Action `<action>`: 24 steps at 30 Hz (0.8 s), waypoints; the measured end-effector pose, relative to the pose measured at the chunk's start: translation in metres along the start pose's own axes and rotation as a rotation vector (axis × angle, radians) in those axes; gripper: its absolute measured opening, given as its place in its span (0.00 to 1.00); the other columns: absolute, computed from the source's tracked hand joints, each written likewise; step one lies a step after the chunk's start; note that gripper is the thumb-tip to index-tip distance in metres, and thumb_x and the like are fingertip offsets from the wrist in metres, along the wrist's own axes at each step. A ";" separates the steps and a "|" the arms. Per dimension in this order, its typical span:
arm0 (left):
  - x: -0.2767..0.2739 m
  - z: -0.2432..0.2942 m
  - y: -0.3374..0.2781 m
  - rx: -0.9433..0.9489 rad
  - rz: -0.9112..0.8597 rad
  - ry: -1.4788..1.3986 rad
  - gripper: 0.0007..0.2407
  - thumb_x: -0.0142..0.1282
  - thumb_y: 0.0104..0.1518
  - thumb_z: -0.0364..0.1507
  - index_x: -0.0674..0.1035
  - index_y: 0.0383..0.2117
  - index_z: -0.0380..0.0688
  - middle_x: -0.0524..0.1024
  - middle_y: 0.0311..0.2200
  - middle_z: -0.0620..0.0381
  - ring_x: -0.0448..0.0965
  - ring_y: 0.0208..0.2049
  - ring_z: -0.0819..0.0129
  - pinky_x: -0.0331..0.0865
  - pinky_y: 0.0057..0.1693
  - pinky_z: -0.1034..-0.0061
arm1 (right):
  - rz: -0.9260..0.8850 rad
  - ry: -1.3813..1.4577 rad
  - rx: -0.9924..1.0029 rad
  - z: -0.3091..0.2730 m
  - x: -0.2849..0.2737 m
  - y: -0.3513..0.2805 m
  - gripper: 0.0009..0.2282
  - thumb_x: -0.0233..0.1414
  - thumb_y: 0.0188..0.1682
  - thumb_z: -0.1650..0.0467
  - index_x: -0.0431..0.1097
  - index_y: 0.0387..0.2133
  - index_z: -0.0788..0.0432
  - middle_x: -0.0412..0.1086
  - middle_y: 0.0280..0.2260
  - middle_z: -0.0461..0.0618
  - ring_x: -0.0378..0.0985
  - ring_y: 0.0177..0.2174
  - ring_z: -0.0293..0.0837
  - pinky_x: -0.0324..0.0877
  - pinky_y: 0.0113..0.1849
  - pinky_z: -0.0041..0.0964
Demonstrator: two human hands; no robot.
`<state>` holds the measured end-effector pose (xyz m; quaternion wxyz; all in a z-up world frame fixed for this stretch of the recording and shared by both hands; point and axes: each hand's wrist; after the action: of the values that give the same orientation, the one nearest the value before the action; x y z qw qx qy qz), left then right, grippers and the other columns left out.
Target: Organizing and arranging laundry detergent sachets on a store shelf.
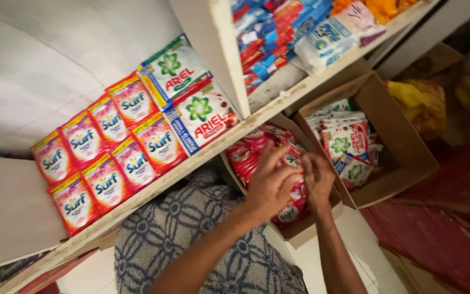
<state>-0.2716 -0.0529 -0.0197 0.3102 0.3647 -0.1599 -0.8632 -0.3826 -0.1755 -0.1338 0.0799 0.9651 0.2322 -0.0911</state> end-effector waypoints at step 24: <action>0.170 -0.062 -0.124 -0.926 -0.260 -0.750 0.20 0.60 0.60 0.27 0.72 0.59 0.39 0.75 0.56 0.52 0.74 0.55 0.65 0.70 0.58 0.71 | -0.212 -0.949 0.269 0.236 -0.102 0.077 0.32 0.62 0.38 0.68 0.64 0.61 0.50 0.65 0.52 0.65 0.71 0.48 0.70 0.68 0.47 0.62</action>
<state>-0.3703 -0.0734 -0.2149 0.2509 -0.1201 0.1795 -0.9436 -0.4688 -0.3341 -0.3320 0.0418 0.7901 0.2533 -0.5566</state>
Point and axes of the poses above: each hand's wrist, its own y-axis towards the middle knuckle, its own x-axis out of the palm, z = x × y
